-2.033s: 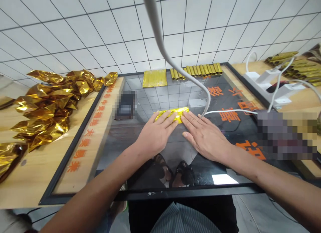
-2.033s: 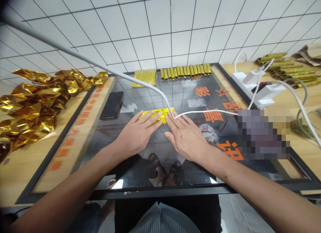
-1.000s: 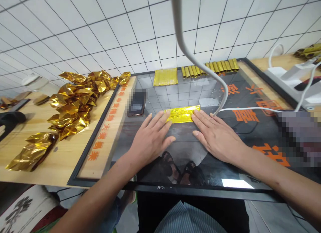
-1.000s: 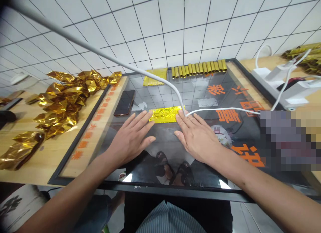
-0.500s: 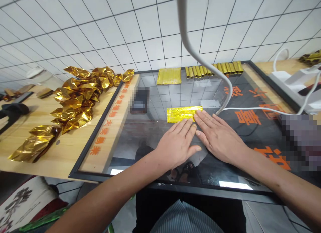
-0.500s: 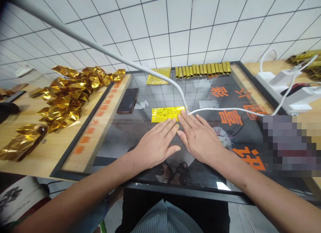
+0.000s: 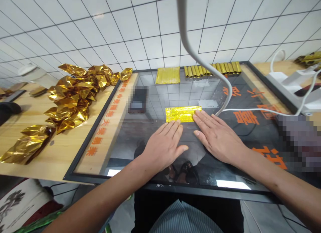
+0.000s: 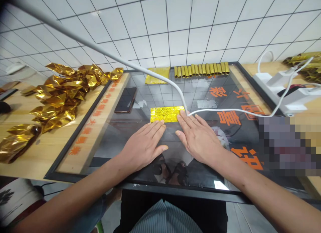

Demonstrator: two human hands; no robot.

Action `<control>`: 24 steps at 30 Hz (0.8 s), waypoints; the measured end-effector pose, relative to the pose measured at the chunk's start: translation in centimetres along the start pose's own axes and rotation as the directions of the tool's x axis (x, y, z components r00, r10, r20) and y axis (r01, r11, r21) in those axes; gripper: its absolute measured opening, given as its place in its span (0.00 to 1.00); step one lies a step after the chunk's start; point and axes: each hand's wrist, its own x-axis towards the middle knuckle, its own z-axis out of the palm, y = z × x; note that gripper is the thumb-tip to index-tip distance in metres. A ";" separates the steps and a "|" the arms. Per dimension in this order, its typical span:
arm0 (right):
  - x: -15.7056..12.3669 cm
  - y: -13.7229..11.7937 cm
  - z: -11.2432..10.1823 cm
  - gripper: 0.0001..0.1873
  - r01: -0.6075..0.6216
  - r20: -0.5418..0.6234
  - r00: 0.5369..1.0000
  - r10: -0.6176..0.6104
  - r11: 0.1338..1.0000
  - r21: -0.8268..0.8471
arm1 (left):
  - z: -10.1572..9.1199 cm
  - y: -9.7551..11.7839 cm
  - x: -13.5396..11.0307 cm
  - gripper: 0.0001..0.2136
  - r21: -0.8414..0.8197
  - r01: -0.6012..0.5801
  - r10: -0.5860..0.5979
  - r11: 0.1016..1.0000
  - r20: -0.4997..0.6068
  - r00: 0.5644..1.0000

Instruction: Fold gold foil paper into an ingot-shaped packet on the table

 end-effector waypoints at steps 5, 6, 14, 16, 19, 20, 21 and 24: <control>0.0 0.0 0.0 0.35 -0.007 0.002 1.000 0.007 1.000 0.029 | 0.2 0.0 -0.4 0.34 0.003 0.028 -0.028 1.000 0.013 1.000; 0.0 0.0 -0.1 0.35 -0.010 0.007 1.000 0.010 1.000 0.029 | 0.3 0.0 -0.6 0.34 0.003 0.039 -0.039 0.999 0.007 0.999; 0.1 -0.1 -0.3 0.35 -0.018 0.034 0.999 0.017 1.000 0.006 | 0.7 -0.1 -1.7 0.31 -0.031 0.114 -0.116 0.993 -0.070 0.991; 0.1 -0.1 -0.4 0.34 -0.016 0.035 0.999 0.016 1.000 0.013 | 0.9 0.0 -1.9 0.31 -0.038 0.126 -0.128 0.991 -0.076 0.989; 0.2 -0.1 -0.4 0.35 -0.011 0.020 1.000 0.010 1.000 0.029 | 1.1 0.1 -2.1 0.30 -0.045 0.144 -0.148 0.989 -0.093 0.985; 0.2 -0.1 -0.5 0.35 -0.009 0.015 1.000 0.009 0.999 0.032 | 1.1 0.1 -2.1 0.30 -0.043 0.146 -0.150 0.988 -0.098 0.984; 0.2 -0.1 -0.5 0.35 -0.009 0.011 1.000 0.008 0.999 0.033 | 1.0 0.1 -1.9 0.30 -0.038 0.145 -0.148 0.989 -0.099 0.984; 0.1 -0.2 -0.4 0.34 -0.009 0.011 1.000 0.009 0.999 0.033 | 0.2 0.2 -0.9 0.29 -0.002 0.132 -0.132 0.991 -0.067 0.989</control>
